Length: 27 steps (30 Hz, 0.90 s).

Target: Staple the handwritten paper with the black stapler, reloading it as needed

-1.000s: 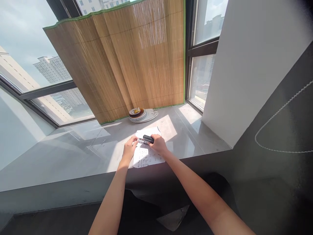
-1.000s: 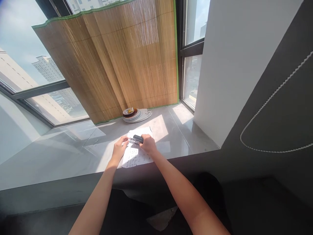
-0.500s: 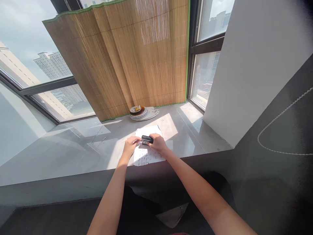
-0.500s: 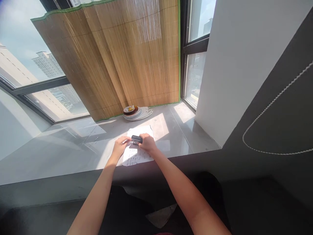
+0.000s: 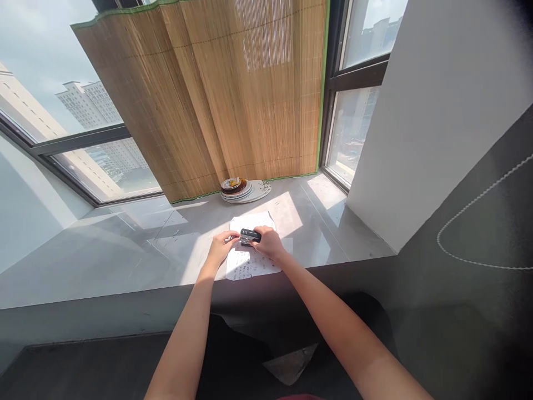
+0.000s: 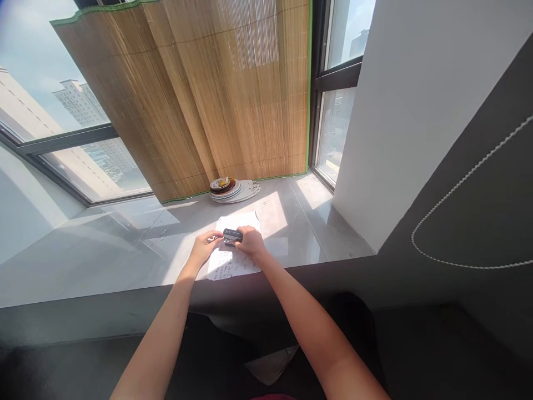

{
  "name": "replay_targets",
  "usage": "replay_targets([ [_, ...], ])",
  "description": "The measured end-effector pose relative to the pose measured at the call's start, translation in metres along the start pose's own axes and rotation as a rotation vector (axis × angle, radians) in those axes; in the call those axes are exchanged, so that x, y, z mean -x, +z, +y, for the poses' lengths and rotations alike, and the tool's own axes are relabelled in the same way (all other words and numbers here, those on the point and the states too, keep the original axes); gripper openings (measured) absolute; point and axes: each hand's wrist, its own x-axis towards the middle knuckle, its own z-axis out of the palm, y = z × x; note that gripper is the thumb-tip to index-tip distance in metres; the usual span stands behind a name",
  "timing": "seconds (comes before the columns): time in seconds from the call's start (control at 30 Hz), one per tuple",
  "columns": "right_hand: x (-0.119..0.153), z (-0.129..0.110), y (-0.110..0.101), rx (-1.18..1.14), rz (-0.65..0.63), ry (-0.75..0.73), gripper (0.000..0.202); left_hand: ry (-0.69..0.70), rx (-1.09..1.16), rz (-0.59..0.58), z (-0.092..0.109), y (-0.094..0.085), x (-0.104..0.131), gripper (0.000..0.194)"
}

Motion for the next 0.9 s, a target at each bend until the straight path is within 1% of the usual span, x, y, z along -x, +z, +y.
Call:
replay_targets([
  [0.1,0.0,0.0,-0.001,-0.01,0.002,-0.01,0.013,-0.03,0.031,-0.012,0.004,0.001,0.001,0.01],
  [0.2,0.0,-0.001,-0.003,-0.015,0.011,0.0,0.012,-0.011,0.08,-0.01,0.005,0.001,0.001,0.014],
  [0.33,-0.002,-0.002,-0.004,-0.022,0.028,0.031,0.015,0.019,0.106,0.048,-0.002,0.001,0.001,0.014],
  [0.4,-0.002,-0.002,-0.004,-0.028,0.018,0.036,0.016,0.043,0.076,0.071,-0.007,0.0,0.0,0.012],
  [0.5,-0.002,-0.001,-0.003,-0.044,-0.011,0.026,0.018,0.099,-0.005,0.056,-0.012,-0.002,-0.001,0.011],
  [0.63,-0.001,0.0,-0.002,-0.029,-0.021,0.043,0.02,0.23,-0.09,0.039,-0.013,-0.003,0.0,0.016],
  [0.73,-0.001,0.001,-0.001,-0.017,-0.027,0.02,0.019,0.314,-0.172,0.03,-0.012,-0.002,0.0,0.016],
  [0.9,-0.001,0.002,0.001,-0.005,-0.026,0.017,0.016,0.315,-0.283,0.045,-0.013,-0.001,0.001,0.013],
])
